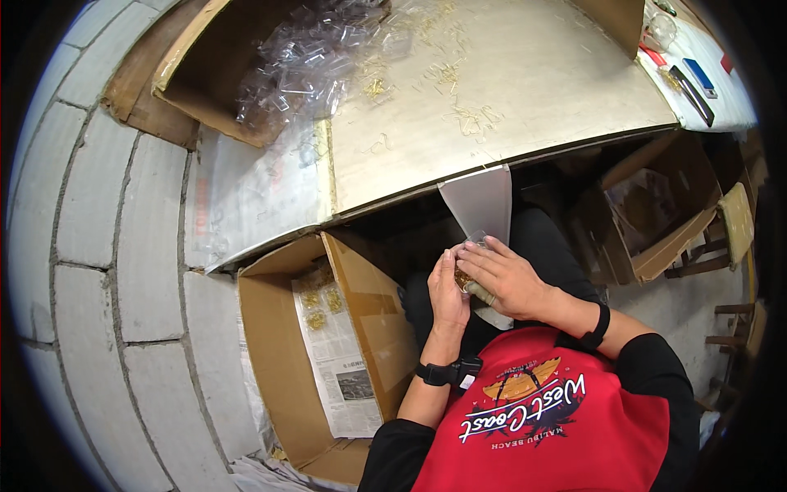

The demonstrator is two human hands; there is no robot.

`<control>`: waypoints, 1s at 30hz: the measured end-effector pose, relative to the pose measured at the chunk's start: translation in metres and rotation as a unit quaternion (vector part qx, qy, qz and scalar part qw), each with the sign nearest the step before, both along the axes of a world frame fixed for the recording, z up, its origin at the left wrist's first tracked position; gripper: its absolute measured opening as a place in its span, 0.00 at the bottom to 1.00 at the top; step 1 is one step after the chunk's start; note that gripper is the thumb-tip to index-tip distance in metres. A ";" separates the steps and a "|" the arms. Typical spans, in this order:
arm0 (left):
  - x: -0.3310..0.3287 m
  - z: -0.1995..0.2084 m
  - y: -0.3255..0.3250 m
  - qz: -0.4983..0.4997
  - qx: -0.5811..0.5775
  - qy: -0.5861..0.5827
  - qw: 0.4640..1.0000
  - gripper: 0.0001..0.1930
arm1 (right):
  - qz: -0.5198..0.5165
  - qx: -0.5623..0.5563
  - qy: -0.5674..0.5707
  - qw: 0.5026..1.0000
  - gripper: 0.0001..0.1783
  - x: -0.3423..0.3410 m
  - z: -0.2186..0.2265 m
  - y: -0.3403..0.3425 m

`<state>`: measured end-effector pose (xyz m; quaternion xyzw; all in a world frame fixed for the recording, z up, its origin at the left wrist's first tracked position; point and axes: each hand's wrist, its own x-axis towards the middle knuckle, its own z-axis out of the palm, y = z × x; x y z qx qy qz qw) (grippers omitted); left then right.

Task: The person scoops small yellow fragments from a table surface into small clear plastic containers. They then place the filled containers into a cardboard box lined with newspaper. The process is repeated continuously throughout the clip.

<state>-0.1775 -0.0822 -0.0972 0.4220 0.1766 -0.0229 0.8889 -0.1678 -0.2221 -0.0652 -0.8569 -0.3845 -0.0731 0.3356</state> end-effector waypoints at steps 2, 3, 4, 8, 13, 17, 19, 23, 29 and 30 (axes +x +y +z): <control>-0.001 0.002 0.002 -0.024 -0.011 0.005 1.000 0.15 | -0.015 0.056 0.016 0.998 0.26 0.002 0.002 -0.003; -0.002 0.006 0.004 -0.038 -0.013 0.007 0.999 0.14 | -0.031 0.086 0.014 0.996 0.26 0.002 0.008 -0.007; -0.002 0.008 0.006 -0.053 -0.014 0.010 0.998 0.13 | -0.046 0.117 0.011 0.992 0.26 0.004 0.012 -0.009; -0.001 0.003 0.004 -0.062 0.024 0.016 0.998 0.14 | -0.080 0.092 0.037 0.992 0.25 0.005 0.006 -0.016; -0.002 0.003 0.005 -0.064 0.031 0.027 0.997 0.14 | -0.075 0.176 0.137 0.972 0.21 0.006 0.002 -0.018; -0.001 0.007 0.012 -0.080 -0.004 0.030 0.996 0.15 | -0.112 0.268 0.190 0.938 0.20 0.014 0.007 -0.028; -0.001 0.007 0.015 -0.081 -0.004 0.011 0.997 0.17 | -0.126 0.266 0.182 0.938 0.18 0.015 0.004 -0.027; -0.005 0.002 0.022 -0.111 0.031 0.001 0.993 0.19 | -0.145 0.285 0.288 0.902 0.17 0.016 -0.006 -0.023; -0.006 0.000 0.017 -0.148 0.025 0.011 0.989 0.18 | -0.144 0.269 0.413 0.858 0.15 0.022 -0.015 -0.011; -0.006 0.001 0.018 -0.149 0.027 0.021 0.988 0.17 | -0.141 0.264 0.422 0.856 0.15 0.022 -0.013 -0.011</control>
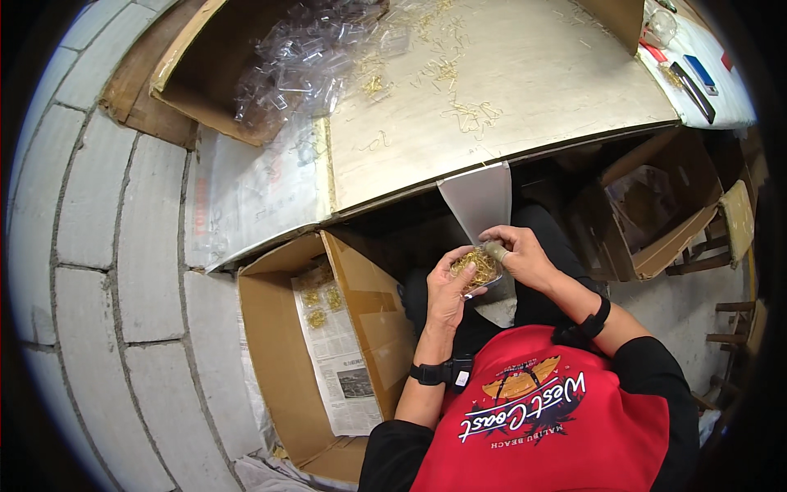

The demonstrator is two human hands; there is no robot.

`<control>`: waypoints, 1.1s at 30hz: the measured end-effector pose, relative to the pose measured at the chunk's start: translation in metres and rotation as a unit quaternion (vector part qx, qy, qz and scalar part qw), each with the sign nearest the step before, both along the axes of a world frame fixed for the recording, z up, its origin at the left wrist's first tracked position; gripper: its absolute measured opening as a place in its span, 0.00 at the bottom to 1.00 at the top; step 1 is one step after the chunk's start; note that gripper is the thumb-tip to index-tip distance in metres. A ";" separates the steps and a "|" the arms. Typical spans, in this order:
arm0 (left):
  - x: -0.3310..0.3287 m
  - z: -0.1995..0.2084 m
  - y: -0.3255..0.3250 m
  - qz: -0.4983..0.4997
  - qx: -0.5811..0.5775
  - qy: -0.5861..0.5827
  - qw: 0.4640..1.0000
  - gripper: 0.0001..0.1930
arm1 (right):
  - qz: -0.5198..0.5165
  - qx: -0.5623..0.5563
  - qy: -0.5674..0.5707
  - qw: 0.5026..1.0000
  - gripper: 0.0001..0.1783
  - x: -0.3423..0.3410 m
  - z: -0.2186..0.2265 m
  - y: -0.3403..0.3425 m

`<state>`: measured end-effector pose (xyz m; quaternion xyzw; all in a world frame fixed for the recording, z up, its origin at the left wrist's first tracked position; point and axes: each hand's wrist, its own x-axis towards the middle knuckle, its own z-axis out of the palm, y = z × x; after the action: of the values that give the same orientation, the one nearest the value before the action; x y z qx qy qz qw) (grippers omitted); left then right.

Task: The person scoops small yellow fragments from a table surface into small clear plastic containers. They then place the filled containers into a cardboard box lined with newspaper. The process is repeated continuously throughout the clip.

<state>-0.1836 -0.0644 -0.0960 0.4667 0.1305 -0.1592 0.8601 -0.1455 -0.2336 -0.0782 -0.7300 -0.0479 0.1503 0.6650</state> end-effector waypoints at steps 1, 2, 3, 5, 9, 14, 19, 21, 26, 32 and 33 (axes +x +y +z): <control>0.000 0.003 0.001 -0.001 0.003 0.010 1.000 0.17 | 0.008 -0.002 0.008 1.000 0.14 0.000 0.001 0.000; 0.000 0.005 0.003 -0.002 0.006 0.019 1.000 0.16 | 0.004 -0.014 -0.010 1.000 0.15 0.000 0.000 0.000; 0.000 0.005 0.005 -0.003 -0.002 0.018 1.000 0.16 | 0.001 -0.027 -0.027 0.999 0.15 -0.003 -0.001 -0.001; 0.000 0.005 0.008 -0.005 -0.019 0.016 1.000 0.15 | -0.012 -0.089 -0.143 0.986 0.17 -0.006 0.003 -0.001; 0.000 0.003 0.007 0.018 -0.011 0.006 1.000 0.15 | 0.087 -0.245 -0.424 0.868 0.25 -0.008 0.016 -0.003; 0.000 -0.006 0.003 0.060 -0.011 -0.008 0.998 0.15 | 0.182 -0.274 -0.423 0.844 0.26 -0.019 0.005 0.000; -0.003 -0.013 0.026 -0.011 0.014 0.024 1.000 0.15 | 0.047 -0.193 -0.461 0.865 0.25 0.013 0.030 -0.009; -0.006 -0.032 0.043 -0.030 0.055 0.049 0.997 0.15 | -0.021 -0.252 -0.423 0.870 0.22 0.042 0.049 -0.017; 0.000 -0.087 0.044 -0.054 0.039 0.119 0.991 0.20 | -0.071 -0.362 -0.421 0.829 0.19 0.119 0.046 -0.020; 0.034 -0.087 -0.016 -0.041 0.032 0.112 0.992 0.22 | -0.012 -0.389 -0.444 0.807 0.20 0.100 0.037 -0.008; 0.041 -0.088 -0.019 -0.043 0.031 0.110 0.993 0.22 | -0.005 -0.382 -0.443 0.811 0.20 0.087 0.039 -0.007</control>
<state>-0.1425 -0.0832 -0.1838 0.4777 0.2091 -0.2422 0.8182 -0.0589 -0.2410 -0.0389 -0.9129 -0.2724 -0.1872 0.2395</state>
